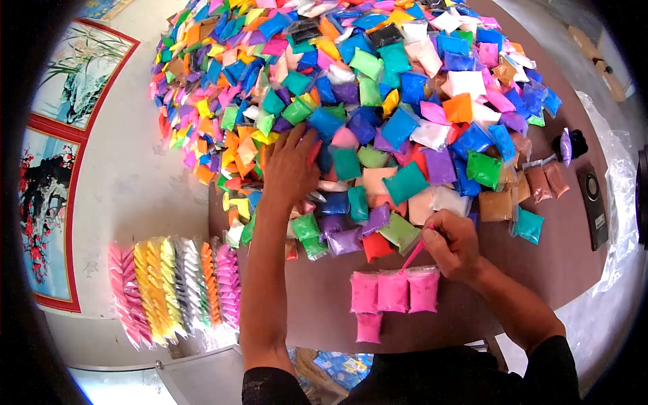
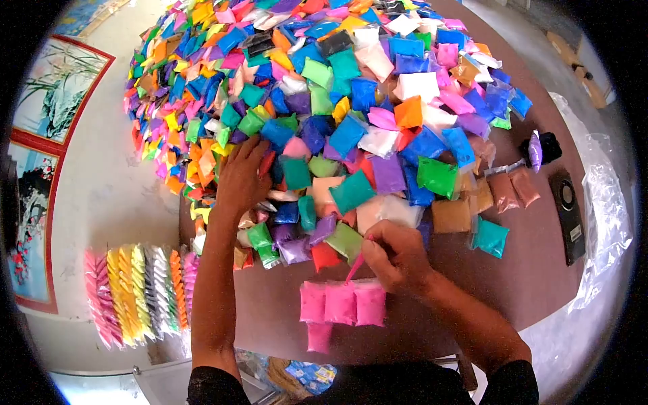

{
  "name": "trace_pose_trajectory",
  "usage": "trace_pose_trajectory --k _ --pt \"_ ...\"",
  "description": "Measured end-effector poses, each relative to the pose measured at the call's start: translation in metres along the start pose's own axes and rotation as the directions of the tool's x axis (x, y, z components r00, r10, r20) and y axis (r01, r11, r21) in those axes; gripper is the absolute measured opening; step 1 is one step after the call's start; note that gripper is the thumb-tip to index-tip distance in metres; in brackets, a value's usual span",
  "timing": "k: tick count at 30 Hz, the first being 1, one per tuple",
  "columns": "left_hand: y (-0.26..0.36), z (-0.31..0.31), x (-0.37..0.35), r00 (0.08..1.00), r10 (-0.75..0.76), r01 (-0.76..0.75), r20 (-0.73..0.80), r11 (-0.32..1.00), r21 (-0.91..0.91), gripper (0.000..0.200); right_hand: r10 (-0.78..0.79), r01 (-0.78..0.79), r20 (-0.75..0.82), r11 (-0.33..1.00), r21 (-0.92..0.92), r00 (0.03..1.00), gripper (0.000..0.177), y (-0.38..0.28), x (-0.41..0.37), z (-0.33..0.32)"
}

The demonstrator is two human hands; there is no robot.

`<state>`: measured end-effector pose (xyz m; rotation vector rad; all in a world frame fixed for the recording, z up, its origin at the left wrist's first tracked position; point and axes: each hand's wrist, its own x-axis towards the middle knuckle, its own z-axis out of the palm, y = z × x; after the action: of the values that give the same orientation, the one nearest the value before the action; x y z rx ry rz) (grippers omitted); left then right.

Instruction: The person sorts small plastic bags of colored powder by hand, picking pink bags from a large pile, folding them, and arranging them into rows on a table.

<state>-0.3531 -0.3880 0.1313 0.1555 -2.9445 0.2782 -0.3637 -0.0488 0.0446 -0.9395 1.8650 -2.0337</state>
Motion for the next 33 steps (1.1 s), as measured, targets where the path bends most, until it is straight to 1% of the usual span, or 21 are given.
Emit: trace_pose_trajectory --k 2,3,5,6,8,9,10,12,13,14,16,19,22,24,27,29,30,32,33 --pt "-0.014 0.002 0.008 0.999 0.035 -0.034 -0.007 0.992 0.119 0.063 -0.02 0.02 0.005 1.0 -0.005 1.0 0.008 0.001 0.001 0.001" --pt "-0.023 0.003 0.013 0.999 0.034 -0.032 -0.009 0.992 0.124 0.063 -0.027 0.027 0.01 1.0 -0.008 1.0 0.008 0.001 0.001 0.0" --pt "-0.039 0.004 0.021 0.998 -0.048 0.05 -0.042 0.997 0.053 0.067 -0.032 0.032 0.01 0.999 -0.01 0.999 0.008 -0.002 0.001 -0.001" --pt "-0.044 0.004 0.023 0.998 -0.046 0.048 -0.043 0.997 0.054 0.067 -0.008 0.008 0.016 1.0 0.0 1.0 0.007 -0.004 0.001 -0.002" --pt "-0.054 0.005 0.024 0.99 -0.094 0.103 -0.102 0.991 0.082 0.07 0.02 -0.021 0.023 1.0 0.014 1.0 0.007 -0.004 0.002 -0.002" --pt "-0.053 -0.001 0.025 0.986 -0.132 0.139 -0.104 0.988 0.065 0.067 -0.005 0.005 0.023 1.0 0.001 1.0 0.007 -0.003 0.002 -0.002" --pt "-0.056 -0.002 0.023 0.986 -0.131 0.138 -0.103 0.988 0.067 0.067 -0.032 0.032 0.023 0.999 -0.012 0.999 0.007 -0.003 0.003 -0.003" --pt "-0.067 -0.005 0.019 0.95 -0.223 0.227 -0.219 0.974 -0.005 0.064 -0.051 0.051 0.015 0.998 -0.021 0.999 0.007 -0.006 0.005 -0.003" --pt "-0.076 -0.007 0.017 0.947 -0.163 0.17 -0.279 0.985 0.002 0.06 -0.067 0.068 0.013 0.997 -0.032 0.998 0.006 -0.007 0.005 -0.002" --pt "-0.08 -0.004 0.013 0.947 -0.164 0.172 -0.275 0.985 0.003 0.06 -0.064 0.065 0.015 0.997 -0.029 0.998 0.006 -0.007 0.003 -0.001" --pt "-0.081 -0.01 0.008 0.936 -0.249 0.241 -0.247 0.969 -0.062 0.058 -0.001 0.001 0.025 1.0 0.013 1.0 0.006 -0.007 0.003 -0.001" --pt "-0.086 -0.011 0.002 0.927 -0.248 0.232 -0.281 0.969 -0.091 0.055 -0.039 0.04 0.03 0.998 -0.038 0.999 0.006 -0.01 0.005 -0.002" --pt "-0.09 -0.013 -0.006 0.921 -0.251 0.225 -0.298 0.967 -0.119 0.053 -0.069 0.07 0.036 0.997 -0.041 0.997 0.006 -0.007 0.005 -0.002" --pt "-0.096 -0.012 -0.01 0.917 -0.261 0.23 -0.301 0.964 -0.134 0.052 -0.058 0.059 0.041 0.998 -0.028 0.997 0.007 -0.009 0.005 -0.002" --pt "-0.103 -0.008 -0.021 0.911 -0.239 0.198 -0.336 0.968 -0.152 0.049 -0.051 0.052 0.053 0.998 -0.021 0.997 0.007 -0.008 0.005 -0.001" --pt "-0.1 -0.01 -0.028 0.911 -0.316 0.255 -0.265 0.937 -0.239 0.047 -0.057 0.058 0.054 0.998 -0.028 0.997 0.007 -0.008 0.005 -0.001" --pt "-0.097 -0.01 -0.032 0.91 -0.318 0.257 -0.265 0.936 -0.239 0.047 -0.06 0.062 0.057 0.998 -0.033 0.997 0.007 -0.009 0.006 -0.001" --pt "-0.09 -0.011 -0.039 0.896 -0.406 0.351 -0.181 0.895 -0.274 0.045 -0.065 0.067 0.063 0.997 -0.036 0.996 0.007 -0.009 0.005 -0.001" --pt "-0.086 -0.012 -0.042 0.896 -0.376 0.317 -0.237 0.914 -0.254 0.043 -0.026 0.026 0.064 1.0 -0.011 0.998 0.007 -0.01 0.004 -0.001"
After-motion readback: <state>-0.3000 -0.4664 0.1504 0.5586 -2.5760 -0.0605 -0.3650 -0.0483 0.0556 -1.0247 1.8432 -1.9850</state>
